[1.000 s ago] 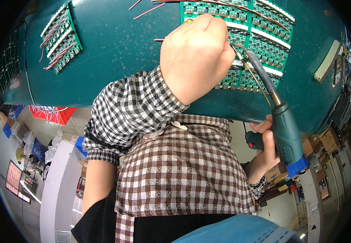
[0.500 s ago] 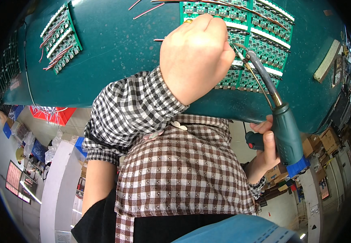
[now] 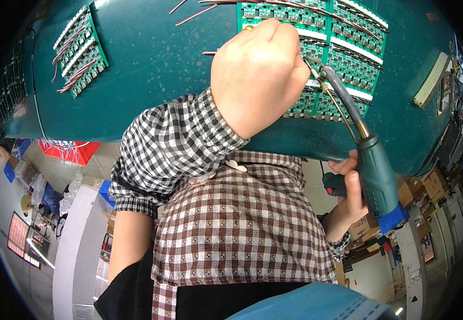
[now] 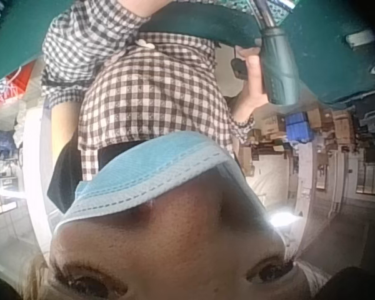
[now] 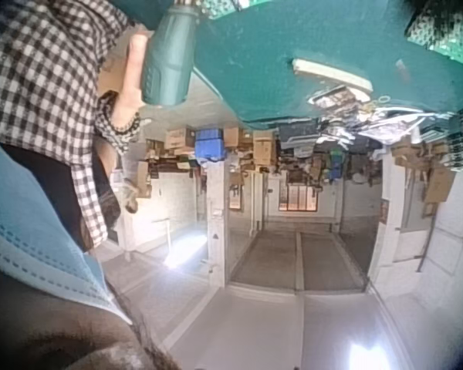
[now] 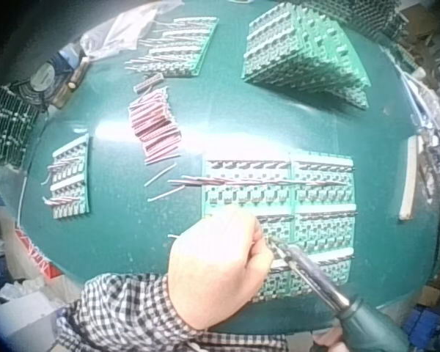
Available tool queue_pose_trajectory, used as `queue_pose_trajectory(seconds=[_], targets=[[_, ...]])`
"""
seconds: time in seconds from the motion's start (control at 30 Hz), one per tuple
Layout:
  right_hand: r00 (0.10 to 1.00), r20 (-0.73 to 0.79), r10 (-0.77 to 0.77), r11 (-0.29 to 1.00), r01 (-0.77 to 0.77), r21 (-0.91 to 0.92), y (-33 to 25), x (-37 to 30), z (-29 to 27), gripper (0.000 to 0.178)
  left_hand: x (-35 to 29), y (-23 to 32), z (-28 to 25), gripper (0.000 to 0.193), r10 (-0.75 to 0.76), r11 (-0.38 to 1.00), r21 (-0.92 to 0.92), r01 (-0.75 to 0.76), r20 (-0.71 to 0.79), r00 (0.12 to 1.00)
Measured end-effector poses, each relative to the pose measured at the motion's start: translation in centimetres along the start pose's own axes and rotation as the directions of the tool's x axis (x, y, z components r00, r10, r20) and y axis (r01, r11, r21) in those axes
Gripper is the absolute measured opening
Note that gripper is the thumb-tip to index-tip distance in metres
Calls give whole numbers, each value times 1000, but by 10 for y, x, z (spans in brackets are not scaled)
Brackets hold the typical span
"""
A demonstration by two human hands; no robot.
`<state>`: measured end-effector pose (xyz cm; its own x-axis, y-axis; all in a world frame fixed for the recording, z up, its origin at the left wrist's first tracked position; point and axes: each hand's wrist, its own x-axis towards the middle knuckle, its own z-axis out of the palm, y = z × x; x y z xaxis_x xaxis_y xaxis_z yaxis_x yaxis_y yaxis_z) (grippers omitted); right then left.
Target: The person removes a rubber band from a bundle of wires, places the wires onto circuit boards, and solders them using a soldering iron.
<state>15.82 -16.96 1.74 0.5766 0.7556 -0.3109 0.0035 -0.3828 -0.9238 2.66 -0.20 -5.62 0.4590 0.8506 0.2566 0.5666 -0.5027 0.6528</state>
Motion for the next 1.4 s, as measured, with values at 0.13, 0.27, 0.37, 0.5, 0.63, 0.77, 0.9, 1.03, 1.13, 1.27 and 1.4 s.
queue_pose_trajectory(seconds=[0.13,0.27,0.37,0.5,0.63,0.77,0.9,1.03,1.13,1.27,1.4], targets=[[999,0,36,998,-36,57,1,-4,-4,43,0,-1,-1,12,-10,1000,1,10,7,1000],[1000,2,19,993,-19,117,4,-2,-9,45,1,1,1,12,-4,1000,-2,4,7,1000],[997,-48,-67,994,71,87,5,1,-16,44,4,6,4,12,20,999,-39,-19,10,1000],[981,-189,-37,958,88,273,10,9,-52,46,5,5,-5,12,53,996,-79,-46,93,994],[796,-568,-210,903,381,200,-2,32,-116,35,3,13,-26,7,-114,988,-71,134,240,964],[505,-782,-365,898,413,-152,15,96,-158,30,9,16,-28,7,-115,985,-82,149,325,939],[456,-813,-363,897,409,-171,27,119,-167,27,5,14,-28,7,-133,984,-70,166,334,933],[571,-771,-283,917,396,-44,25,114,-156,27,5,16,-26,7,-111,990,-44,131,304,946],[750,-640,-167,955,285,84,19,87,-151,43,11,16,-21,7,-6,1000,-12,9,253,967],[952,-283,-118,899,223,376,15,44,-122,47,13,17,-13,8,-18,1000,-17,22,238,971],[996,-62,-62,878,84,471,20,24,-88,53,8,18,-8,9,-3,1000,9,2,160,987]])
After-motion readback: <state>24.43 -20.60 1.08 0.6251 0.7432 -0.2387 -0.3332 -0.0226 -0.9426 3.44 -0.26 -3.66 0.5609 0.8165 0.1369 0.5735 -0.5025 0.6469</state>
